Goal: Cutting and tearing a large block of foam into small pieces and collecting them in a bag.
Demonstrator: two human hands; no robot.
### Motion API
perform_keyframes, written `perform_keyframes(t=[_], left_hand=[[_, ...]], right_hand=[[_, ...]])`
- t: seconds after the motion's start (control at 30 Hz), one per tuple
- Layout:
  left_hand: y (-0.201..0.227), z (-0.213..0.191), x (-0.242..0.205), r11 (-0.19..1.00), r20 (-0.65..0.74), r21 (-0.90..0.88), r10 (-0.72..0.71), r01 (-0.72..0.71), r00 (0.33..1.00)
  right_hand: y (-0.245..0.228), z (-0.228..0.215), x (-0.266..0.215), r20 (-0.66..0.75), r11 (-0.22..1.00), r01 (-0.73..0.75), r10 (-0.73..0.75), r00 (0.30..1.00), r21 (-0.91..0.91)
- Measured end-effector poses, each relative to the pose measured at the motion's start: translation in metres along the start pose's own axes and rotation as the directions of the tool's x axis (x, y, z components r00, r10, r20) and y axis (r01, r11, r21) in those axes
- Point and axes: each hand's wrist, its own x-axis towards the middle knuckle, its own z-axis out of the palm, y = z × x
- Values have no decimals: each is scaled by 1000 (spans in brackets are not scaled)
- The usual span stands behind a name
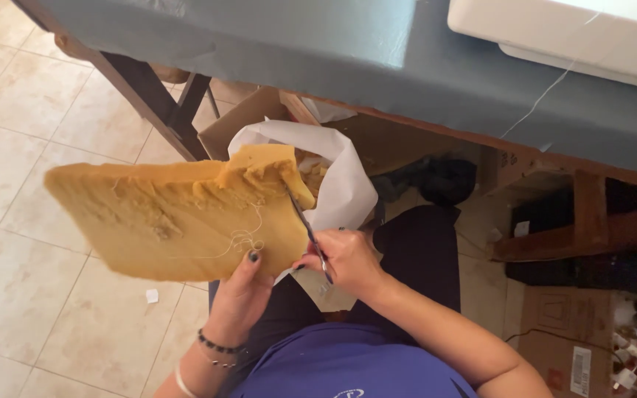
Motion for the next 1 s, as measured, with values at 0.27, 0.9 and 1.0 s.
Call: perform_keyframes(t=[0.27,0.9,1.0], left_hand=[[124,59,-28,44,505,862,-5,-505,863],[114,61,45,-124,200,951,-453,-283,869],[115,60,47,-139,190,949,-460,-282,867]], right_hand=[[7,-13,1,108,972,100,-79,991,-210],[-19,-31,11,558,972,42,98,824,-232],[-12,-25,7,535,975,56,71,842,-217]])
